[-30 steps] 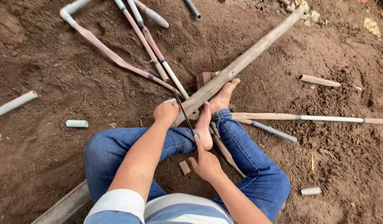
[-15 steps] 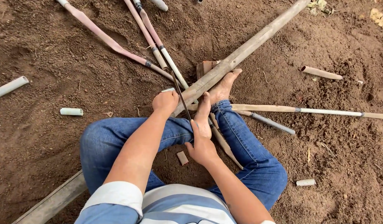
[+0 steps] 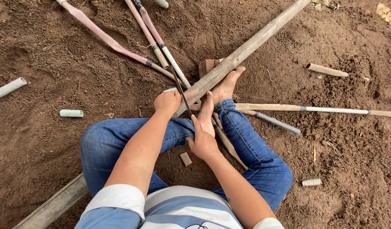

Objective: A person sitting on a wooden beam uses a hacksaw blade to cut through a wooden pole on the ground.

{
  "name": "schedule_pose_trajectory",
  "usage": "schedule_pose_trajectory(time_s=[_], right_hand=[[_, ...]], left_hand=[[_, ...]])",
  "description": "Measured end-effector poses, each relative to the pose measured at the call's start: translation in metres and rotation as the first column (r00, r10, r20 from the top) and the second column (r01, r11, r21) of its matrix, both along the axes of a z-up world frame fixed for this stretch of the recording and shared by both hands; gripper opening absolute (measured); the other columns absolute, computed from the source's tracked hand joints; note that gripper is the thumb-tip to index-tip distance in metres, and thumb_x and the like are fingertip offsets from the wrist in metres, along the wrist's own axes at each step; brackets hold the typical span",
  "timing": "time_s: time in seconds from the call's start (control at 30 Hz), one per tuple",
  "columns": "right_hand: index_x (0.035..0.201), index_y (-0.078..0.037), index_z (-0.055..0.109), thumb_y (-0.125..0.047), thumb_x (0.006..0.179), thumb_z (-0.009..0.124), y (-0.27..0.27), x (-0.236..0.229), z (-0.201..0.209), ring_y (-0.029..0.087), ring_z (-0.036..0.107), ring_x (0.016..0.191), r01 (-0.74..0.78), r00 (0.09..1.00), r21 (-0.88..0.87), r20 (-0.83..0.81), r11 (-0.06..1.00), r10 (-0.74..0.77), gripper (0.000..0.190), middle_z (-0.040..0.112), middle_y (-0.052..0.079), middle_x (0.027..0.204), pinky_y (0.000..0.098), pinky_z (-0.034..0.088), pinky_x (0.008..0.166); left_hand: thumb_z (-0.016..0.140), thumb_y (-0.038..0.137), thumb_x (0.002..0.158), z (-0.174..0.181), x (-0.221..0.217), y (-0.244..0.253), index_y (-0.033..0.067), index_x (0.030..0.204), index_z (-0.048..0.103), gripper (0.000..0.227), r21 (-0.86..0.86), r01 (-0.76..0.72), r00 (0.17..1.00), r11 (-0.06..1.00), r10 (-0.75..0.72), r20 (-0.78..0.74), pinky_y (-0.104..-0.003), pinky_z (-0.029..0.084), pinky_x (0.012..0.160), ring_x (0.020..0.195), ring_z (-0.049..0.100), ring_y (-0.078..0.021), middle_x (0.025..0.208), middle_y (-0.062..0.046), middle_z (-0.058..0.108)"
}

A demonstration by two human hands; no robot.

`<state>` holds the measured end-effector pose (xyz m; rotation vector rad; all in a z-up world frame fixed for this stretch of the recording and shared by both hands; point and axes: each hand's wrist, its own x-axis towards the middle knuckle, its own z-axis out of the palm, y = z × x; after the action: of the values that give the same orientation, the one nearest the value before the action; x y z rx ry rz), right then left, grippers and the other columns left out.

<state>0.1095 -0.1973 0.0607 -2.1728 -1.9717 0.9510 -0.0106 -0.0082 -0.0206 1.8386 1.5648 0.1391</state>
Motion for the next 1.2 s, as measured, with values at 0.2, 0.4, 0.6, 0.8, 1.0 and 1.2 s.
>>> schedule_pose_trajectory(time_s=[0.2,0.4,0.6,0.8,1.0,1.2], right_hand=[[0.171,-0.002,0.012,-0.025,0.107,0.062,-0.044,0.006,-0.002,0.029,0.074,0.064,-0.003,0.999,-0.056,0.039,0.998,0.005,0.085,0.074,0.019,0.078,0.0364,0.057,0.053],[0.171,0.0,0.013,-0.026,0.105,0.063,-0.033,-0.003,0.003,0.028,0.071,0.057,-0.051,0.998,-0.019,0.036,0.999,0.052,0.087,0.073,0.019,0.072,0.0347,0.056,0.047],[0.172,-0.001,0.012,-0.025,0.104,0.064,-0.019,0.005,-0.002,0.029,0.069,0.054,-0.039,0.999,0.027,0.008,0.999,0.039,0.089,0.072,0.022,0.072,0.0346,0.055,0.047],[0.172,-0.004,0.014,-0.027,0.106,0.063,-0.052,0.013,-0.003,0.025,0.07,0.057,-0.005,0.999,-0.071,0.041,0.997,0.008,0.085,0.072,0.016,0.071,0.0309,0.055,0.048],[0.173,-0.005,0.01,-0.027,0.105,0.064,-0.022,0.002,0.008,0.032,0.074,0.065,0.014,1.0,-0.018,0.005,1.0,-0.014,0.09,0.074,0.022,0.079,0.0377,0.06,0.055],[0.172,-0.003,0.011,-0.023,0.104,0.065,-0.013,0.005,-0.002,0.027,0.068,0.054,-0.014,1.0,0.025,-0.008,1.0,0.014,0.089,0.072,0.018,0.071,0.0323,0.053,0.049]], left_hand=[[0.033,0.037,0.108,0.013,-0.003,-0.002,0.0018,0.11,0.083,0.061,-0.017,-0.044,0.998,0.999,0.044,0.036,-0.056,0.058,0.096,0.107,0.075,-0.0464,0.106,-0.025,0.079],[0.03,0.037,0.111,-0.007,-0.001,0.001,0.0045,0.101,0.083,0.063,0.037,-0.036,0.998,0.999,0.034,0.047,-0.053,0.062,0.089,0.095,0.078,-0.0425,0.093,-0.022,0.08],[0.034,0.037,0.11,0.0,-0.001,-0.001,0.0007,0.105,0.083,0.061,0.047,-0.019,1.0,0.999,0.018,0.019,-0.055,0.06,0.092,0.101,0.077,-0.0453,0.099,-0.025,0.08],[0.031,0.036,0.112,0.005,-0.004,0.001,0.0029,0.101,0.082,0.061,0.036,0.011,0.999,0.999,-0.012,0.03,-0.047,0.064,0.08,0.085,0.078,-0.0382,0.088,-0.022,0.079],[0.03,0.036,0.113,-0.005,-0.001,0.004,0.0019,0.103,0.081,0.062,0.059,0.035,0.999,0.998,-0.035,0.008,-0.047,0.063,0.074,0.084,0.078,-0.0371,0.089,-0.021,0.079],[0.031,0.036,0.112,0.003,-0.004,-0.001,0.0013,0.101,0.081,0.062,0.036,0.025,0.999,0.999,-0.026,0.046,-0.048,0.062,0.077,0.085,0.077,-0.0404,0.089,-0.023,0.078]])
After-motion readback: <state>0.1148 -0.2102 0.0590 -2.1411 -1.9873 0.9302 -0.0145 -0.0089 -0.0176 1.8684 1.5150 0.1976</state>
